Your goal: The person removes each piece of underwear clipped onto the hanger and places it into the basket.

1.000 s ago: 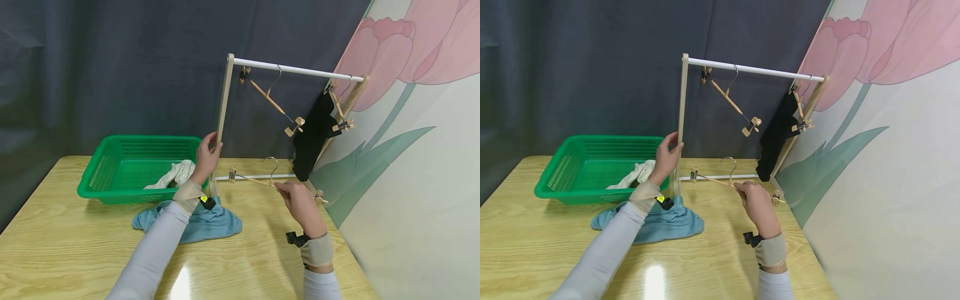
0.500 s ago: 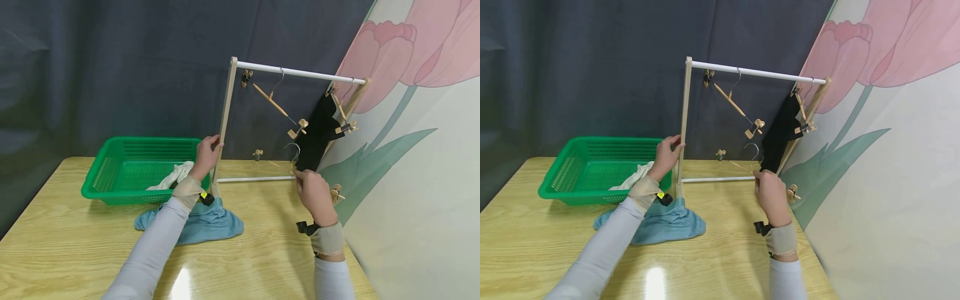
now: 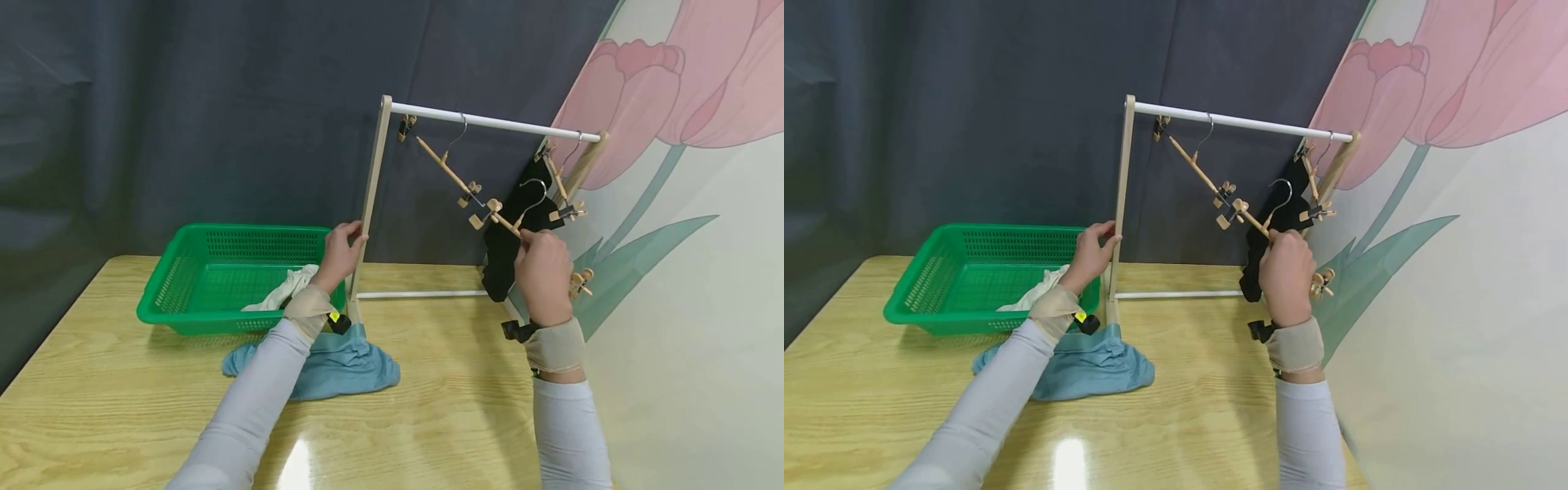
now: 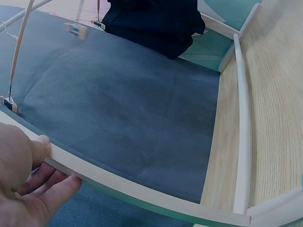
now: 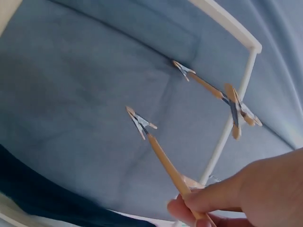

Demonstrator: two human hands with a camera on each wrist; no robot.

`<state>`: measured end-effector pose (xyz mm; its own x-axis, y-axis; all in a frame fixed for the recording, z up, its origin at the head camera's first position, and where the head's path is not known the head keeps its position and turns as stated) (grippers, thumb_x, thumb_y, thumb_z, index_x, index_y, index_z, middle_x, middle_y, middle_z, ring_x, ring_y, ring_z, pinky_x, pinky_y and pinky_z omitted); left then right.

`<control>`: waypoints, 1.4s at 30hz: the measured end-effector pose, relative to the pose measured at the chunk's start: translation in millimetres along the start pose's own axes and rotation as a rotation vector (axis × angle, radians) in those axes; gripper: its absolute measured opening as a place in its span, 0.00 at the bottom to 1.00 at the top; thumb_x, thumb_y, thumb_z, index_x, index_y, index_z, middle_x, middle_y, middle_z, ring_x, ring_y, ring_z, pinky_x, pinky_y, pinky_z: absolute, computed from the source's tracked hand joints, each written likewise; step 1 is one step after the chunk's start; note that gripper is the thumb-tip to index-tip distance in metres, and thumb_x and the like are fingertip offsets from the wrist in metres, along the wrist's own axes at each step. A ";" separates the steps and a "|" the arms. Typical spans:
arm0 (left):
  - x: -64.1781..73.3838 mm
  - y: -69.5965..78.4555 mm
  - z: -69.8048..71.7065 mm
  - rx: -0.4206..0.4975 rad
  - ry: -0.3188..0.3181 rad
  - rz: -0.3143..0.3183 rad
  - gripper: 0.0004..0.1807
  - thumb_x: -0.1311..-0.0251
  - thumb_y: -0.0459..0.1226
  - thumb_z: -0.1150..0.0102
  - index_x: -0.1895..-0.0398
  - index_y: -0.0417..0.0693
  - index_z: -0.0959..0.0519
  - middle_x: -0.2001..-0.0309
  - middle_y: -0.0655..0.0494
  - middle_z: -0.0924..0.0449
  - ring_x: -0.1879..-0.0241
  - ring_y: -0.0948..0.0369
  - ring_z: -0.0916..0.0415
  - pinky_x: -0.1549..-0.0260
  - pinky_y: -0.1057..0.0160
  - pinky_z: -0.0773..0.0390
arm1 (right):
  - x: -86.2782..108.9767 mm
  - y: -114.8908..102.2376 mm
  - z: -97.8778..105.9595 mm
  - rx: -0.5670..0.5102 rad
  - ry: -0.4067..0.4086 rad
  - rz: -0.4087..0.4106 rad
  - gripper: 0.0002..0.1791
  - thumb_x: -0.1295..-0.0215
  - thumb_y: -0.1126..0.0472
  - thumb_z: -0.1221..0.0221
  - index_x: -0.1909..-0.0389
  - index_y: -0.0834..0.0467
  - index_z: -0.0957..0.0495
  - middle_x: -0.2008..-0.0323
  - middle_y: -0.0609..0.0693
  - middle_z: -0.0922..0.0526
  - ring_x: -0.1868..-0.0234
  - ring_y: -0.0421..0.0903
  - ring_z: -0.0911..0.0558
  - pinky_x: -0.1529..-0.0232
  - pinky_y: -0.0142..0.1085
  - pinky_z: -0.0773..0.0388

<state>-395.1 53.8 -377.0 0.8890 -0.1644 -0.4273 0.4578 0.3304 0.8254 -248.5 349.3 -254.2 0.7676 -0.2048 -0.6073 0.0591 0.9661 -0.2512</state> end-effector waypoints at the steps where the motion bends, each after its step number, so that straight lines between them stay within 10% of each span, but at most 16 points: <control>1: -0.2 -0.5 0.6 -0.001 0.000 -0.001 0.23 0.26 0.35 0.43 0.33 0.33 0.26 0.46 0.37 0.21 0.43 0.45 0.24 0.42 0.48 0.23 | -7.0 -2.0 3.3 0.005 0.010 -0.004 0.18 0.27 0.70 0.52 0.46 0.68 0.16 0.55 0.70 0.16 0.56 0.72 0.19 0.65 0.63 0.23; 18: -2.2 -6.9 -2.6 0.023 -0.022 0.000 0.23 0.26 0.35 0.43 0.33 0.33 0.26 0.46 0.38 0.21 0.43 0.46 0.24 0.41 0.49 0.23 | -96.2 -11.5 5.8 0.030 0.046 0.050 0.16 0.29 0.73 0.56 0.66 0.68 0.18 0.64 0.73 0.20 0.59 0.75 0.22 0.63 0.66 0.27; 32: -1.5 -7.5 -8.2 0.037 -0.020 0.002 0.24 0.26 0.36 0.43 0.32 0.34 0.27 0.46 0.39 0.21 0.44 0.47 0.24 0.42 0.50 0.23 | -111.5 -12.9 -4.4 0.050 -0.047 0.014 0.20 0.33 0.74 0.57 0.53 0.67 0.16 0.57 0.75 0.21 0.54 0.76 0.23 0.54 0.68 0.27; 42: 0.1 -3.1 -12.7 0.032 -0.019 -0.005 0.24 0.26 0.36 0.43 0.31 0.34 0.27 0.47 0.40 0.22 0.44 0.47 0.24 0.42 0.49 0.23 | -105.7 -2.2 -8.5 0.070 -0.004 0.033 0.14 0.35 0.75 0.55 0.78 0.65 0.26 0.65 0.73 0.21 0.61 0.76 0.22 0.61 0.68 0.27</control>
<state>-396.5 64.6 -384.3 0.8867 -0.1832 -0.4244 0.4616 0.2996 0.8350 -335.1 367.5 -195.9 0.7722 -0.1719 -0.6117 0.0781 0.9811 -0.1771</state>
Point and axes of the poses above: each hand's wrist, its own x-axis away from the middle knuckle, its own z-axis out of the back of the hand, y = z × x, the point moved 3 cm from there along -x, towards the middle knuckle
